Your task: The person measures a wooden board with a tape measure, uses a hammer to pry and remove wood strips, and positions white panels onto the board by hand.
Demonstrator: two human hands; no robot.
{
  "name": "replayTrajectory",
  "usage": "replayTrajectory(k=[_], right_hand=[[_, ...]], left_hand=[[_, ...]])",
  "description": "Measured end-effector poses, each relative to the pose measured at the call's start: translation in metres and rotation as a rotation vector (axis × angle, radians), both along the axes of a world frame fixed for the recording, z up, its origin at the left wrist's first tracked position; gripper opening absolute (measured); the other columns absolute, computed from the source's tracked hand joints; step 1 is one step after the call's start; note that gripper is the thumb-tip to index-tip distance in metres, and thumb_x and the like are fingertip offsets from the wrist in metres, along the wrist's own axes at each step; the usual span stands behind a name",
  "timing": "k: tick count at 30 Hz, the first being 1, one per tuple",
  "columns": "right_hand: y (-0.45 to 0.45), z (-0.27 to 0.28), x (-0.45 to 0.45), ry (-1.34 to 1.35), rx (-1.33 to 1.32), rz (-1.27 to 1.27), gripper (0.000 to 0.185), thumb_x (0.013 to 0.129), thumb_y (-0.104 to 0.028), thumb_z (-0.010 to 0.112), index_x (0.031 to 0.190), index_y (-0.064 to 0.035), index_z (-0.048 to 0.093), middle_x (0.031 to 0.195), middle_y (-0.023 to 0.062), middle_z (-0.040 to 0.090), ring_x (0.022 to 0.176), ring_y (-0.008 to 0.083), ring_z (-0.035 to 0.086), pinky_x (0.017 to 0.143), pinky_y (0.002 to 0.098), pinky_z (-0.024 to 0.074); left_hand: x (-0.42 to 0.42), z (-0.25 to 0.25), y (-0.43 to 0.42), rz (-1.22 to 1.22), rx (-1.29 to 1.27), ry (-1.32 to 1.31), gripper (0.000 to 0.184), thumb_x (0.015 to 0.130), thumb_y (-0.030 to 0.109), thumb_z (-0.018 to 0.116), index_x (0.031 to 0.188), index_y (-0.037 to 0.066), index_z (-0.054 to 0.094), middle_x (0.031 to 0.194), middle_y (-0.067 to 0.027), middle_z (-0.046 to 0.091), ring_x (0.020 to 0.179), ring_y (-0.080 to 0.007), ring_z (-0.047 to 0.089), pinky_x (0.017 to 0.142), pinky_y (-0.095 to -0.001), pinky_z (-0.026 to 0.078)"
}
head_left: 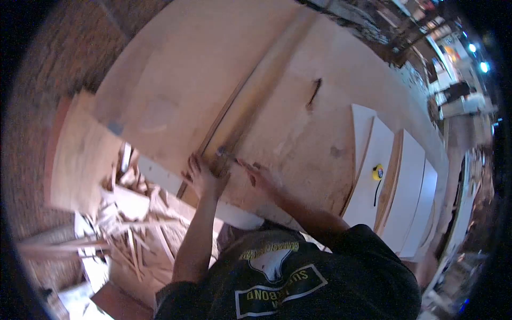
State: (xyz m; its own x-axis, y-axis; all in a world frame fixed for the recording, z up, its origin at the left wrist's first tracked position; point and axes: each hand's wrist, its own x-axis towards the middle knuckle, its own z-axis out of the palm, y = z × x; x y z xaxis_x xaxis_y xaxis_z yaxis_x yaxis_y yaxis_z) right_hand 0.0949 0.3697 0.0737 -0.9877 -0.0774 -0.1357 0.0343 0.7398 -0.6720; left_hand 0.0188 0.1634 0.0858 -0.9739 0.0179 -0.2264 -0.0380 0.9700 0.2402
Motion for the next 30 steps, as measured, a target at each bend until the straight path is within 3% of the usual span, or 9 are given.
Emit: replayTrajectory(k=[2, 4, 7, 10, 13, 15, 19, 21, 30], right_hand=[[0.007, 0.016, 0.005, 0.169, -0.087, -0.177, 0.046, 0.09, -0.01, 0.063, 0.136, -0.006, 0.056, 0.1, 0.0142, 0.069, 0.077, 0.0307, 0.068, 0.07, 0.0386, 0.0544], [0.036, 0.034, 0.015, -0.144, -0.43, -0.46, 0.03, 0.091, -0.012, 0.063, 0.12, -0.0041, 0.064, 0.086, 0.0068, 0.066, 0.073, 0.0201, 0.066, 0.065, 0.0345, 0.0523], [0.111, 0.066, 0.017, -0.09, -0.618, -0.566, 0.025, 0.092, -0.014, 0.063, 0.115, -0.0034, 0.065, 0.084, 0.0026, 0.062, 0.071, 0.0105, 0.06, 0.061, 0.03, 0.05], [0.184, 0.101, -0.02, 0.044, -0.721, -0.693, 0.034, 0.097, -0.015, 0.057, 0.129, -0.004, 0.059, 0.079, 0.0014, 0.058, 0.067, 0.0102, 0.057, 0.058, 0.0273, 0.048], [0.243, 0.147, -0.067, 0.074, -0.814, -0.709, 0.048, 0.1, -0.017, 0.055, 0.147, -0.0077, 0.046, 0.078, 0.0005, 0.055, 0.068, 0.009, 0.055, 0.059, 0.0263, 0.0482], [0.29, 0.103, -0.113, 0.282, -0.401, -0.741, 0.051, 0.101, -0.018, 0.055, 0.15, -0.0096, 0.043, 0.085, 0.0074, 0.062, 0.074, 0.0175, 0.062, 0.066, 0.0323, 0.0521], [0.344, 0.063, -0.224, 0.545, -0.096, -0.677, 0.054, 0.101, -0.017, 0.051, 0.153, -0.0135, 0.038, 0.107, 0.0241, 0.069, 0.096, 0.0399, 0.068, 0.084, 0.0459, 0.0535], [0.359, 0.056, -0.285, 0.241, -0.009, -0.731, 0.055, 0.1, -0.014, 0.048, 0.154, -0.0175, 0.036, 0.12, 0.0305, 0.062, 0.109, 0.0505, 0.06, 0.093, 0.0532, 0.0482], [0.397, -0.037, -0.42, 0.488, 0.195, -0.695, 0.061, 0.095, -0.01, 0.052, 0.154, -0.0205, 0.037, 0.095, 0.026, 0.069, 0.081, 0.0473, 0.066, 0.073, 0.056, 0.0522]], left_hand=[[0.009, -0.007, -0.003, 0.0, 0.018, 0.074, 0.136, 0.061, 0.067, 0.081, 0.16, 0.007, 0.009, 0.165, -0.0141, 0.014, 0.154, -0.0268, 0.007, 0.118, -0.0651, -0.001], [0.004, 0.005, 0.008, 0.016, 0.045, 0.072, 0.138, 0.06, 0.069, 0.08, 0.16, 0.007, 0.008, 0.166, -0.0148, 0.01, 0.155, -0.0272, 0.003, 0.117, -0.0678, -0.003], [-0.023, 0.033, 0.067, -0.017, 0.017, 0.19, 0.139, 0.061, 0.074, 0.076, 0.16, 0.004, 0.008, 0.167, -0.0148, 0.002, 0.155, -0.028, -0.003, 0.115, -0.0702, -0.006], [-0.082, 0.041, 0.142, -0.151, -0.062, 0.048, 0.137, 0.064, 0.077, 0.072, 0.159, 0.0, 0.009, 0.168, -0.0148, -0.002, 0.155, -0.0271, -0.008, 0.115, -0.07, -0.007], [-0.125, 0.031, 0.199, -0.202, -0.06, 0.138, 0.132, 0.069, 0.079, 0.067, 0.158, -0.002, 0.012, 0.168, -0.0153, 0.002, 0.155, -0.0269, -0.005, 0.115, -0.0699, -0.007], [-0.137, 0.007, 0.213, -0.164, -0.046, 0.142, 0.128, 0.072, 0.078, 0.064, 0.158, -0.001, 0.011, 0.168, -0.0153, 0.005, 0.156, -0.0269, -0.002, 0.115, -0.0698, -0.006], [-0.152, -0.011, 0.223, -0.1, -0.086, 0.123, 0.124, 0.076, 0.078, 0.061, 0.159, 0.0, 0.011, 0.167, -0.0154, 0.01, 0.156, -0.0274, 0.002, 0.115, -0.0702, -0.005], [-0.155, -0.016, 0.222, -0.09, -0.095, 0.1, 0.123, 0.077, 0.077, 0.061, 0.159, 0.0, 0.01, 0.167, -0.0155, 0.009, 0.156, -0.0275, 0.002, 0.115, -0.0708, -0.004], [-0.16, -0.015, 0.229, -0.094, -0.137, 0.091, 0.122, 0.078, 0.073, 0.064, 0.158, -0.002, 0.01, 0.168, -0.0156, 0.005, 0.156, -0.0277, -0.001, 0.115, -0.0703, -0.003]])
